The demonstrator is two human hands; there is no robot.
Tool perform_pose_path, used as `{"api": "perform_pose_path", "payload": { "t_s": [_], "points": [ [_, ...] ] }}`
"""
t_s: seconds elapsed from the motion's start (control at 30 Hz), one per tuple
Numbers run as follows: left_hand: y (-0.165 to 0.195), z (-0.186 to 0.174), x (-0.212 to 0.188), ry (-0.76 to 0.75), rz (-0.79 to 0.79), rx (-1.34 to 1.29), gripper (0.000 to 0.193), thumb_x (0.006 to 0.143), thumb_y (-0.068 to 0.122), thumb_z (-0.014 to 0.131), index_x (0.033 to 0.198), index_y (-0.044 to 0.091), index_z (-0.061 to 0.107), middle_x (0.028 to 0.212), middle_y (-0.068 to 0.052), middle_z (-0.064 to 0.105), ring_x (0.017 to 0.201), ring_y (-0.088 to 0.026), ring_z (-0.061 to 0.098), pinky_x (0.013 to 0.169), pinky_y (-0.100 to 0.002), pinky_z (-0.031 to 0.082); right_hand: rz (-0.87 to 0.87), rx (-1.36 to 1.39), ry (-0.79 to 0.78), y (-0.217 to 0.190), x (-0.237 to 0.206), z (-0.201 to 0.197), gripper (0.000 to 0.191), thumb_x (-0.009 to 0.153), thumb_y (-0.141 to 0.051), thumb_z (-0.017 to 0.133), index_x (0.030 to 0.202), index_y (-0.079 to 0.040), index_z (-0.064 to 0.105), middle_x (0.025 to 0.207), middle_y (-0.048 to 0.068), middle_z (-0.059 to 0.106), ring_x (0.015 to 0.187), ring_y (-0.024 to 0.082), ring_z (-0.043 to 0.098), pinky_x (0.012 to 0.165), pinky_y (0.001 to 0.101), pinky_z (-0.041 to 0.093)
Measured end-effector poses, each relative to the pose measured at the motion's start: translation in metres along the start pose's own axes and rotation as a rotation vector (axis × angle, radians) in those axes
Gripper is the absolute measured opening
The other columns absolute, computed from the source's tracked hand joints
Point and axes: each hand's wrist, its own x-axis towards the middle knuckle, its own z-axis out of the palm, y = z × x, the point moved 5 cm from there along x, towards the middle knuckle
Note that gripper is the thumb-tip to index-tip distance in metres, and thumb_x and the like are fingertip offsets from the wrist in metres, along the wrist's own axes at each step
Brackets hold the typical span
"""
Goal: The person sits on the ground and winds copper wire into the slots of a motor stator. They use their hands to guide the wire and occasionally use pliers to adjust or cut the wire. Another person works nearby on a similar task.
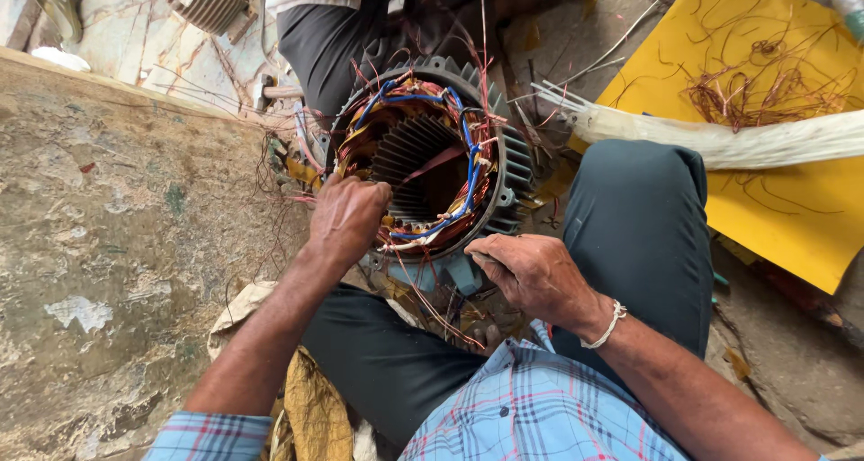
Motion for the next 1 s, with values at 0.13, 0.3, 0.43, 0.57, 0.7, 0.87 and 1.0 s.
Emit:
{"api": "perform_pose_path", "payload": {
  "t_s": [0.13, 0.3, 0.43, 0.57, 0.7, 0.87, 1.0],
  "points": [
    [-0.004, -0.003, -0.004, 0.035, -0.078, -0.257, 0.013, 0.098, 0.016, 0.061, 0.091, 0.012, 0.071, 0.071, -0.01, 0.071, 0.067, -0.025, 0.067, 0.085, -0.048, 0.052, -0.009, 0.002, 0.011, -0.001, 0.001, -0.002, 0.016, 0.093, -0.014, 0.071, 0.108, -0.009, 0.072, 0.096, 0.009, 0.077, 0.078, 0.027, 0.073, 0.068, 0.0379, 0.057],
    [-0.01, -0.005, -0.019, 0.146, -0.096, -0.318, 0.02, 0.099, 0.027, 0.064, 0.094, 0.01, 0.072, 0.076, -0.012, 0.071, 0.071, -0.026, 0.067, 0.069, -0.045, 0.055, 0.03, 0.004, -0.032, 0.0, 0.001, 0.001, 0.016, 0.092, -0.014, 0.071, 0.107, -0.009, 0.073, 0.095, 0.008, 0.077, 0.077, 0.027, 0.074, 0.067, 0.038, 0.057],
    [-0.019, 0.001, -0.026, 0.223, -0.177, -0.412, 0.02, 0.099, 0.027, 0.065, 0.1, 0.009, 0.074, 0.077, -0.012, 0.072, 0.07, -0.026, 0.068, 0.064, -0.044, 0.053, 0.02, 0.0, -0.03, -0.002, 0.0, 0.002, 0.016, 0.091, -0.013, 0.071, 0.106, -0.008, 0.073, 0.095, 0.009, 0.078, 0.078, 0.027, 0.074, 0.067, 0.0375, 0.057],
    [-0.024, 0.001, -0.034, 0.347, -0.172, -0.518, 0.02, 0.1, 0.026, 0.066, 0.104, 0.009, 0.076, 0.084, -0.011, 0.075, 0.069, -0.023, 0.068, 0.061, -0.042, 0.054, -0.001, 0.017, -0.03, -0.004, -0.001, 0.005, 0.016, 0.092, -0.013, 0.071, 0.107, -0.007, 0.072, 0.097, 0.009, 0.078, 0.079, 0.026, 0.075, 0.069, 0.0366, 0.058],
    [-0.043, -0.017, -0.062, 0.717, -0.091, -0.547, 0.02, 0.106, 0.026, 0.064, 0.106, 0.01, 0.076, 0.093, -0.011, 0.075, 0.083, -0.024, 0.07, 0.073, -0.04, 0.056, 0.009, -0.001, -0.054, -0.003, 0.004, 0.014, 0.018, 0.092, -0.012, 0.071, 0.108, -0.005, 0.071, 0.095, 0.01, 0.077, 0.079, 0.029, 0.074, 0.069, 0.0376, 0.058],
    [-0.074, -0.021, -0.072, 0.529, -0.226, -0.531, 0.026, 0.104, 0.033, 0.064, 0.109, 0.011, 0.077, 0.092, -0.007, 0.076, 0.076, -0.019, 0.069, 0.066, -0.036, 0.055, 0.016, -0.005, -0.074, -0.004, 0.016, 0.029, 0.017, 0.091, -0.012, 0.071, 0.107, -0.006, 0.072, 0.095, 0.01, 0.077, 0.077, 0.029, 0.074, 0.067, 0.0377, 0.058],
    [-0.066, 0.02, -0.073, -0.083, -0.493, -0.447, 0.029, 0.102, 0.041, 0.059, 0.115, 0.021, 0.075, 0.088, -0.004, 0.076, 0.064, -0.02, 0.068, 0.059, -0.039, 0.057, 0.024, 0.021, -0.052, -0.005, 0.019, 0.033, 0.018, 0.092, -0.013, 0.071, 0.107, -0.005, 0.072, 0.098, 0.011, 0.077, 0.078, 0.029, 0.074, 0.067, 0.0358, 0.059]
  ]
}}
